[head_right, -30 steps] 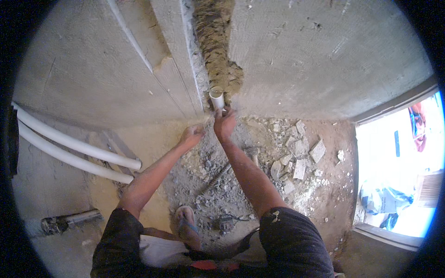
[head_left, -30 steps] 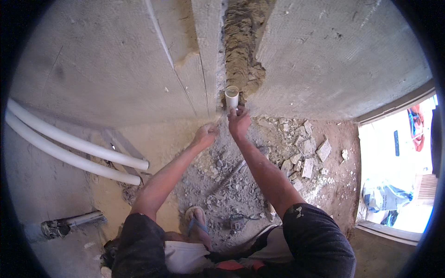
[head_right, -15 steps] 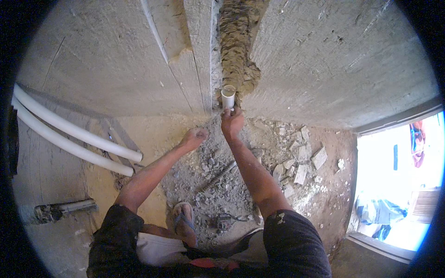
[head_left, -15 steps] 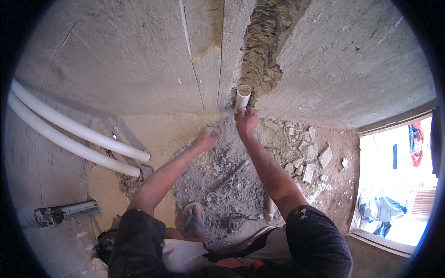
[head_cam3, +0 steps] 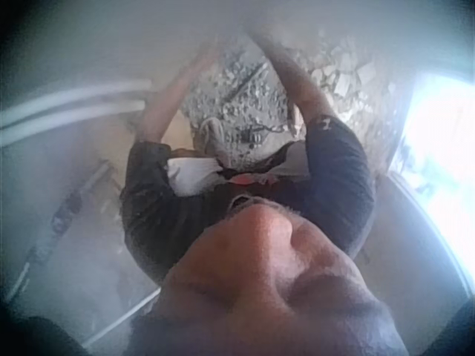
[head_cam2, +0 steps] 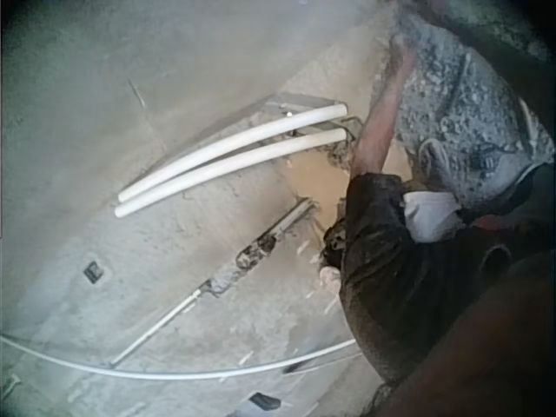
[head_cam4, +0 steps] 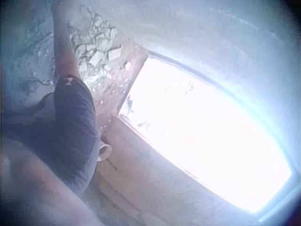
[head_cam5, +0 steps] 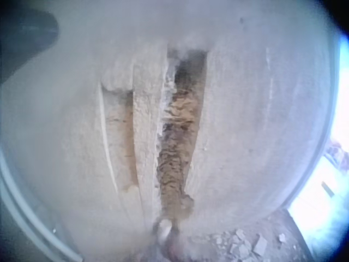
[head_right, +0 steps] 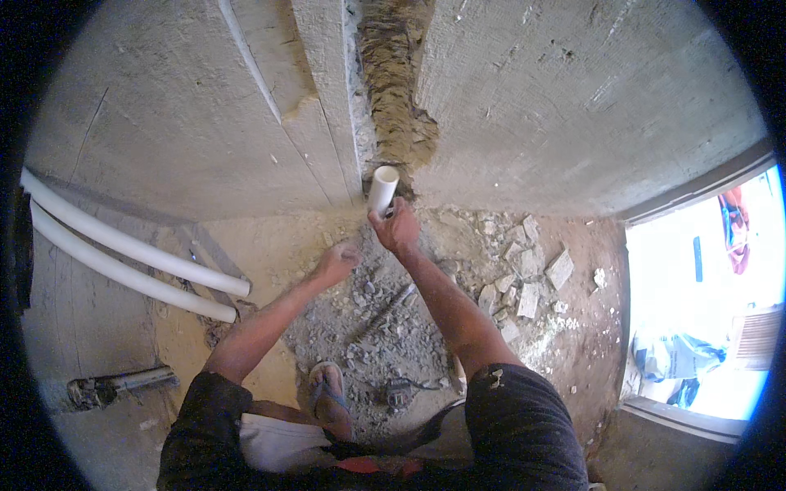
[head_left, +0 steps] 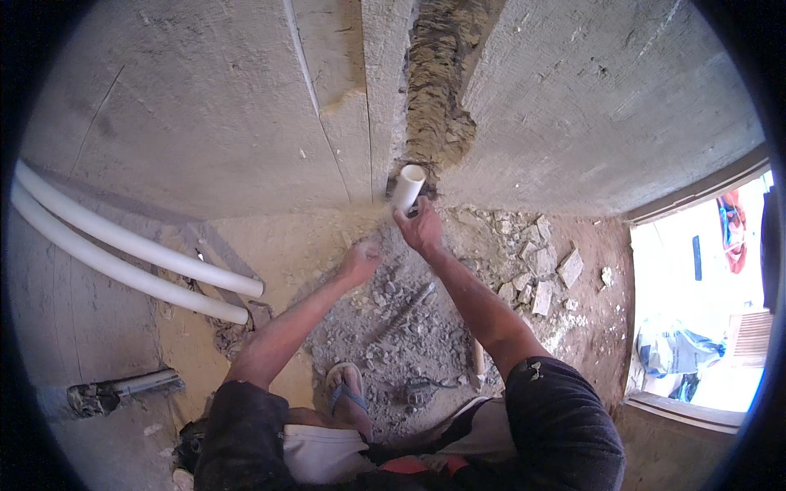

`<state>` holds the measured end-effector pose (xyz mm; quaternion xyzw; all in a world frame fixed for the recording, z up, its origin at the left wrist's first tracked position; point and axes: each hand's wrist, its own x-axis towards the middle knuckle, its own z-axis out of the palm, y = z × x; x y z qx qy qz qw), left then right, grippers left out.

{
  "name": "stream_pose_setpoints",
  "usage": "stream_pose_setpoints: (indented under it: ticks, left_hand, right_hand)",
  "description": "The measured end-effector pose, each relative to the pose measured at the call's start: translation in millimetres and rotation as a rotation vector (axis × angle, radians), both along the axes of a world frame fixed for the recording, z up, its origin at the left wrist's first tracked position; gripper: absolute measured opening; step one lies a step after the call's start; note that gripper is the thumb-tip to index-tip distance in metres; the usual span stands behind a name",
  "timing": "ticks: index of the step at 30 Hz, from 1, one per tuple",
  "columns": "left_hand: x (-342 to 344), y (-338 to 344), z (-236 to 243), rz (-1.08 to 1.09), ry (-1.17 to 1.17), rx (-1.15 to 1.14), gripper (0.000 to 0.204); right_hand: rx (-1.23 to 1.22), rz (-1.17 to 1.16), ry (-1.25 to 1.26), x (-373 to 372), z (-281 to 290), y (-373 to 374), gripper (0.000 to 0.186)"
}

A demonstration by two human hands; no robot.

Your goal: The person chisels a groove into a concrete wall by striking a metal chisel with a hammer, then picks up a small piece of PVC pipe and places it near the groove before resuming chiseling.

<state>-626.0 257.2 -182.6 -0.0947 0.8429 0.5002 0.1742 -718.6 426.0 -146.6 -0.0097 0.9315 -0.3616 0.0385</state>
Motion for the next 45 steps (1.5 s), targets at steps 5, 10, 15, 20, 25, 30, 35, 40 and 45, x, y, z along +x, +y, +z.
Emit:
stream_pose_setpoints:
  ticks: [5,10,15,20,25,30,35,40,45]
  left_hand:
    - [3,7,-3,0.083,0.383,-0.071,0.063]
    - [18,-1,10,0.010,0.249,-0.229,0.060]
    - [36,-26,16,0.109,0.131,-0.405,0.060]
    - [46,-48,-4,0.056,0.262,-0.686,0.061]
    - [46,-8,3,-0.098,0.580,-0.497,0.052]
    - [74,56,1,-0.346,0.274,-0.500,0.041]
    - [77,69,-7,-0.498,0.159,-0.444,0.041]
    - [95,75,-23,-0.611,0.227,-0.550,0.040]
    - [81,84,-15,-0.550,0.076,-0.489,0.035]
  right_hand:
    - [-0.129,0.332,-0.214,48,-4,-8,0.054]
    - [-0.061,0.549,-0.327,74,22,20,0.048]
    - [0.233,0.481,-0.351,75,31,124,0.053]
    - [0.438,0.304,-0.421,110,51,179,0.062]
    - [0.407,0.274,-0.543,155,5,192,0.066]
    - [0.474,0.247,-0.545,163,-13,189,0.056]
    - [0.344,0.116,-0.614,162,-36,198,0.035]
    - [-0.417,-0.198,-0.874,170,-30,206,0.024]
    - [-0.330,-0.154,-0.772,168,11,204,0.023]
